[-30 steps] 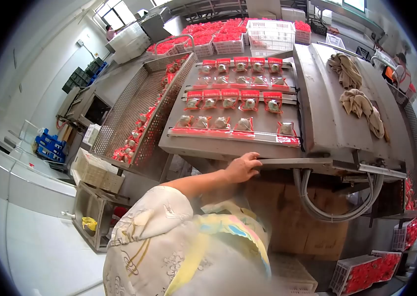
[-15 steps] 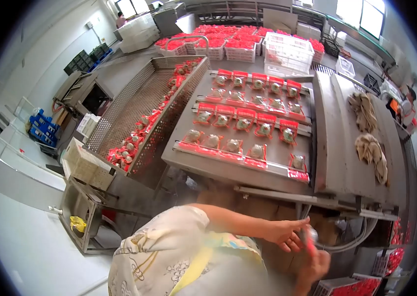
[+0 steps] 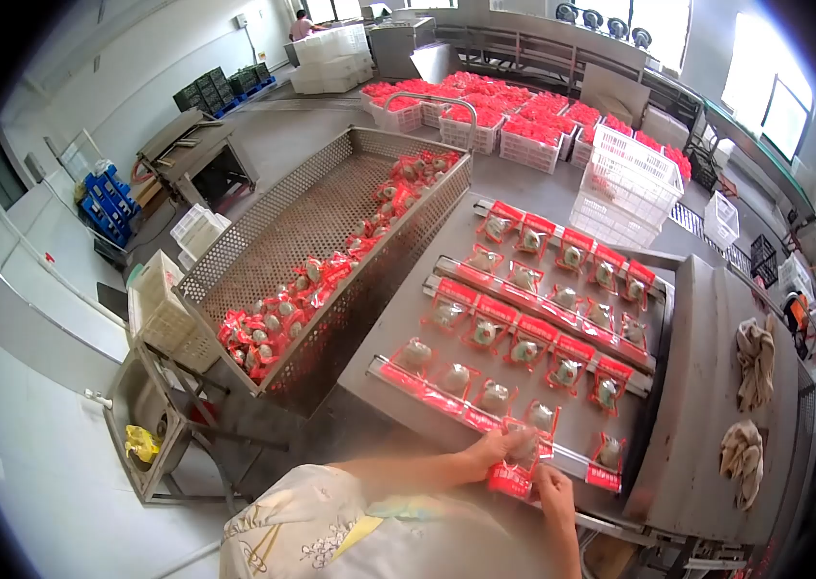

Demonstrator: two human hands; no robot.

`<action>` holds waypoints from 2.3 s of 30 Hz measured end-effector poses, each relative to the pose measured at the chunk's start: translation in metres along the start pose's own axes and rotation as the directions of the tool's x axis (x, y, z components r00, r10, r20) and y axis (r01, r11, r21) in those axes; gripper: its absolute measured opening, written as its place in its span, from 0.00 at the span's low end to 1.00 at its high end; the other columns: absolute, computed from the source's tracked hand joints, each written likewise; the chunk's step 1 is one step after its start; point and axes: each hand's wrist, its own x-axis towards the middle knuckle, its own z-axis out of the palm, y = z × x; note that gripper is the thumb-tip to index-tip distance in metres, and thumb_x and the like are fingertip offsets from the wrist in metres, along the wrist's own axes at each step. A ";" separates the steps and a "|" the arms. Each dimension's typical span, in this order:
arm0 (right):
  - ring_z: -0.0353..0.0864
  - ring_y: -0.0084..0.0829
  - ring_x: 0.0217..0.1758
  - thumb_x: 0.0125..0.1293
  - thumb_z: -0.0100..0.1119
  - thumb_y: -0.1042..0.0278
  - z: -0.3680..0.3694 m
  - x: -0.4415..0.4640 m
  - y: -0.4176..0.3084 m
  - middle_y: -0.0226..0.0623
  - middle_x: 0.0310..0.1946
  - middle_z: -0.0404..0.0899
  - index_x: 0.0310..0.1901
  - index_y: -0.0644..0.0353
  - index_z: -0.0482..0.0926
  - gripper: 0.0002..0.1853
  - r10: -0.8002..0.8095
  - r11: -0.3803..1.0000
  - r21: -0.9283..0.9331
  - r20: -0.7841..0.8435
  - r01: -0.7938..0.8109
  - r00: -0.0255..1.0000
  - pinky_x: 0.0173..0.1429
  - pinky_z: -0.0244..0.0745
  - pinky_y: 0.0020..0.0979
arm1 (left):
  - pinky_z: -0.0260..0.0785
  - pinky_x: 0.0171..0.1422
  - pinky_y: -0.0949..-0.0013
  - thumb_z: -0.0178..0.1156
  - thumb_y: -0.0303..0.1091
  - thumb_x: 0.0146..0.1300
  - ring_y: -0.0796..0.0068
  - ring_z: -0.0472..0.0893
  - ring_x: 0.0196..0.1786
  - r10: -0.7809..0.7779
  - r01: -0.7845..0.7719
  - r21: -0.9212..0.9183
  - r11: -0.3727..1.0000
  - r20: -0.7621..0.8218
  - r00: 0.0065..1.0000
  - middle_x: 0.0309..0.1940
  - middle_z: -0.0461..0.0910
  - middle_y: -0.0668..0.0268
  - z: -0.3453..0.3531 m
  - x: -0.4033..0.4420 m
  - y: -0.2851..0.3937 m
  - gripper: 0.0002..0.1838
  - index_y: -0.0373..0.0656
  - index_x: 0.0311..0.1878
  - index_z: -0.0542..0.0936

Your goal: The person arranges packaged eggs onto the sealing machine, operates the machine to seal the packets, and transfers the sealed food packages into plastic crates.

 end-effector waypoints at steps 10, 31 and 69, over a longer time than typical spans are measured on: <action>0.72 0.13 0.28 0.69 0.55 0.59 0.007 0.058 0.011 0.25 0.30 0.78 0.36 0.63 0.81 0.14 0.055 0.965 0.245 0.172 -0.097 0.984 0.30 0.66 0.19 | 0.72 0.39 0.74 0.60 0.49 0.63 0.80 0.79 0.35 0.120 -0.118 0.037 0.992 -0.084 0.989 0.34 0.79 0.67 0.012 0.018 0.023 0.19 0.41 0.44 0.77; 0.82 0.25 0.29 0.66 0.55 0.68 -0.051 0.091 -0.005 0.35 0.32 0.82 0.39 0.65 0.79 0.09 0.049 0.887 0.431 0.269 -0.165 0.962 0.37 0.77 0.26 | 0.59 0.26 0.82 0.62 0.41 0.63 0.90 0.69 0.24 -0.114 0.115 0.348 0.930 -0.026 0.993 0.27 0.74 0.77 0.006 0.039 0.020 0.13 0.44 0.45 0.77; 0.82 0.29 0.37 0.68 0.52 0.70 -0.015 0.034 -0.002 0.39 0.38 0.81 0.47 0.66 0.75 0.10 -0.049 0.872 0.486 0.201 -0.056 0.978 0.45 0.79 0.31 | 0.66 0.33 0.84 0.62 0.36 0.62 0.89 0.77 0.34 -0.220 0.178 0.173 0.969 0.263 0.940 0.36 0.79 0.75 -0.008 -0.025 0.032 0.16 0.46 0.51 0.73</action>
